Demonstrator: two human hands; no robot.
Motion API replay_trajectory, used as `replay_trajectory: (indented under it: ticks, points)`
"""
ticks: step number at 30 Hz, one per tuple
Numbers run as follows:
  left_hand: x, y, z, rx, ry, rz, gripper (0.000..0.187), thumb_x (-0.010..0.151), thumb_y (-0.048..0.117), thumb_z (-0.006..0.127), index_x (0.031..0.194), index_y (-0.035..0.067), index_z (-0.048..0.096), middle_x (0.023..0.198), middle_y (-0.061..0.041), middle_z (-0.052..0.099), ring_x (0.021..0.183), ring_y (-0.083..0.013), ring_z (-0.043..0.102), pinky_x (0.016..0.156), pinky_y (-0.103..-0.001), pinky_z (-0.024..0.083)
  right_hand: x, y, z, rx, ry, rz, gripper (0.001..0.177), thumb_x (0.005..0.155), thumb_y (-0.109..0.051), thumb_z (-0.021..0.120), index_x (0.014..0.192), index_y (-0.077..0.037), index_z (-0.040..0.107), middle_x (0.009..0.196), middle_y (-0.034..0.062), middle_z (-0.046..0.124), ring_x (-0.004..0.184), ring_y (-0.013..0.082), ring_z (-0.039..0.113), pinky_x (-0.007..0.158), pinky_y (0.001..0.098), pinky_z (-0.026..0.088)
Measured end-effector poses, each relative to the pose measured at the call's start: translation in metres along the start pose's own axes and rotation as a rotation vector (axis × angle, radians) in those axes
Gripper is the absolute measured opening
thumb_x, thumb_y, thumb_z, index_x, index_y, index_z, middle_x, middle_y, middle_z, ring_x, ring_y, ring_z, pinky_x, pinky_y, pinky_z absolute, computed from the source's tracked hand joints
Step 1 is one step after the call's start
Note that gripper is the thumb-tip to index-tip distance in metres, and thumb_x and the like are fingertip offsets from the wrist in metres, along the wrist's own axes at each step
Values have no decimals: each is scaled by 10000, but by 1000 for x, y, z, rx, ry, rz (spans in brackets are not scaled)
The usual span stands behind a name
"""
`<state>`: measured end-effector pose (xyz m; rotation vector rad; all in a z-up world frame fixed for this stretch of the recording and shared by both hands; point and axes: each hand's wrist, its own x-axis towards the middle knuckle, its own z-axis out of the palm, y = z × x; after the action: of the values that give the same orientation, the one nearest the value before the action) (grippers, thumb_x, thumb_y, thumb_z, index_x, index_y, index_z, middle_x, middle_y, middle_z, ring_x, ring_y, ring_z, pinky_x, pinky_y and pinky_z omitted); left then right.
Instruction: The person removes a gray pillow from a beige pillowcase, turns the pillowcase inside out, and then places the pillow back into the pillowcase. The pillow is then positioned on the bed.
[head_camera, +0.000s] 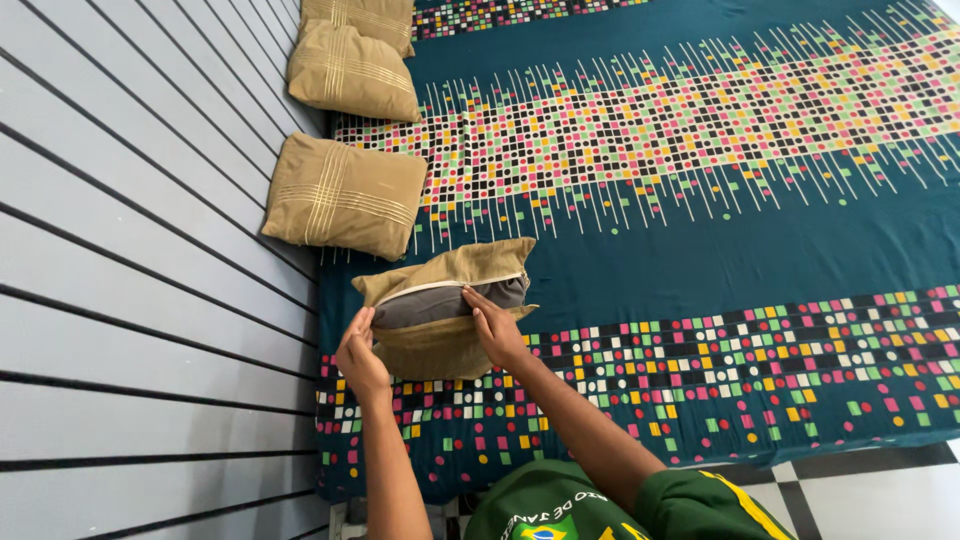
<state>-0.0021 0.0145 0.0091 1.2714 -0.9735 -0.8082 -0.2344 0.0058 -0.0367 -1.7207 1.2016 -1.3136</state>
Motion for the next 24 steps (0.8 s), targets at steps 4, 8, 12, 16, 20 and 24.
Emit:
replay_trajectory:
  ticks: [4, 8, 12, 16, 20, 24]
  points:
    - [-12, 15, 1, 148, -9, 12, 529, 1015, 182, 289, 1324, -69, 637, 1347, -227, 677, 1313, -316, 624, 1157, -403, 435, 1, -3, -2, -26, -6, 15, 438, 1050, -164, 396, 1420, 0, 565, 1523, 187, 540, 1412, 358, 511, 1164, 390, 400]
    - [-16, 23, 2, 253, -17, -32, 519, 1010, 179, 299, 1328, -58, 634, 1353, -220, 669, 1314, -302, 619, 1155, -382, 434, -3, -7, -6, -42, -57, 39, 467, 1042, -169, 382, 1460, -28, 537, 1556, 158, 504, 1425, 353, 486, 1161, 400, 382]
    - [-13, 21, 4, 347, -56, -51, 525, 1018, 194, 304, 1373, -57, 599, 1427, -216, 608, 1358, -285, 568, 1161, -363, 409, -8, -12, -10, -28, -92, 22, 478, 1038, -174, 386, 1477, -44, 523, 1581, 134, 479, 1424, 349, 478, 1162, 399, 386]
    - [-8, 9, 4, 204, -78, -88, 541, 1034, 211, 279, 1441, -62, 508, 1512, -208, 530, 1438, -270, 485, 1210, -358, 341, -13, -14, -11, -39, -102, 14, 477, 1034, -152, 381, 1475, -53, 535, 1588, 113, 482, 1425, 340, 487, 1173, 398, 381]
    - [-1, -5, 2, 97, -64, -94, 561, 1036, 215, 257, 1472, -76, 456, 1543, -224, 487, 1467, -273, 447, 1228, -356, 313, -16, -14, -13, -23, -122, 10, 466, 1030, -142, 385, 1453, -32, 547, 1564, 140, 507, 1429, 339, 492, 1177, 397, 385]
    - [11, -16, 1, -21, -78, -72, 570, 1021, 191, 265, 1474, -109, 440, 1553, -259, 467, 1480, -292, 435, 1233, -360, 304, -19, -15, -16, -14, -131, -15, 463, 1021, -132, 389, 1432, -5, 563, 1536, 177, 528, 1426, 347, 500, 1180, 400, 384]
